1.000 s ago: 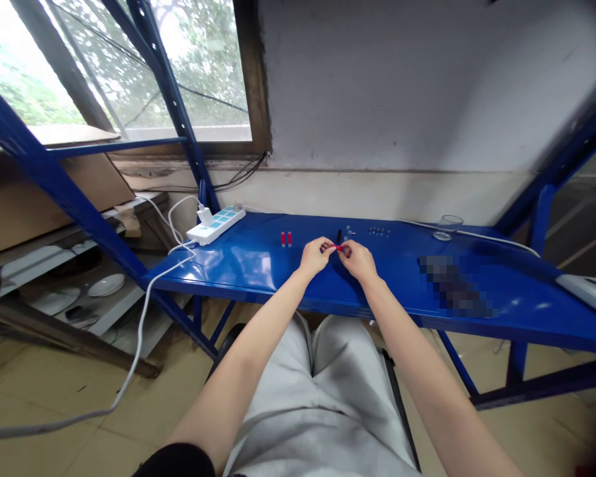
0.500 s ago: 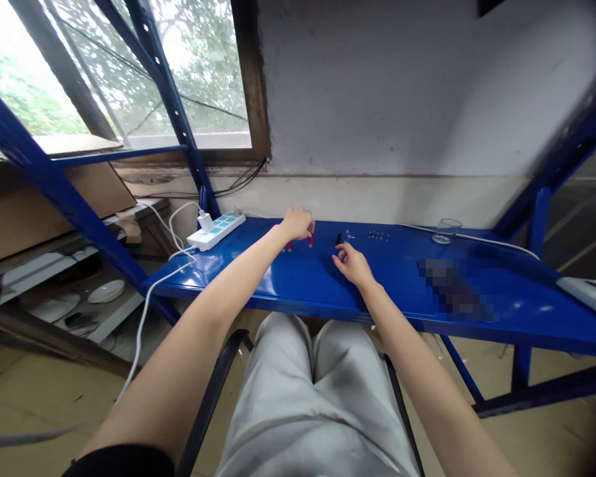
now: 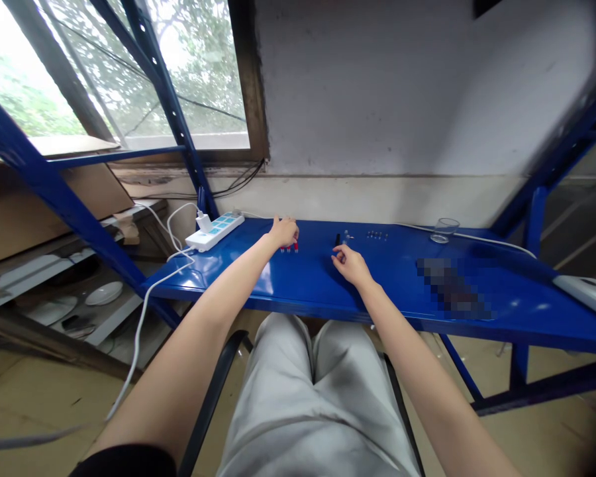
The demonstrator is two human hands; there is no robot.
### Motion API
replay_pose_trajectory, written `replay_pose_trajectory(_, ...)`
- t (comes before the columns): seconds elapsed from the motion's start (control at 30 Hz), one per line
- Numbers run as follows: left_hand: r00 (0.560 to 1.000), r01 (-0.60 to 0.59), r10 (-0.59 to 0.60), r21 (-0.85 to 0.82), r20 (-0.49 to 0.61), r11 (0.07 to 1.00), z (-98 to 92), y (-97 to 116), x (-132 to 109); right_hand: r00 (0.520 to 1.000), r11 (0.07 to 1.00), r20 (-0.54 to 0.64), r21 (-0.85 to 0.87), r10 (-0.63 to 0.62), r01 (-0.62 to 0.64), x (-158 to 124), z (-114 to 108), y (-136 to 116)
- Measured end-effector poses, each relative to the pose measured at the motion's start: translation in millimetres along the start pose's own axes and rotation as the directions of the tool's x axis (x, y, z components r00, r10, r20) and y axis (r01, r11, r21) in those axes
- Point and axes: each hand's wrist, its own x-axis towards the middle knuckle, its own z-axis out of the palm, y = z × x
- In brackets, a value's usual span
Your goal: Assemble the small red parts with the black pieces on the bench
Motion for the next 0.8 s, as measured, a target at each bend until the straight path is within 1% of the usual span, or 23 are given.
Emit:
replay_pose_trajectory(0.47,1.000,-0.022,0.023,0.047,-0.017,0.999,0.2,3.0,-2.9,1.000,1.000,-0.010,-0.002,-0.004,0.004,-0.1,0.2,0.4)
replay_pose_trajectory(0.63,1.000,-0.017,0.017,0.013,-0.022,1.000,-0.4,2.8,-3.9,1.000,1.000,-0.008,-0.012,-0.007,0.007,-0.3,-0.2,-0.2)
replay_pose_trajectory(0.8,1.000,-0.020,0.021,0.061,-0.015,0.998,-0.2,1.3,-3.3,1.000,1.000,-0.015,-0.015,-0.011,0.011,-0.5,-0.6,-0.8)
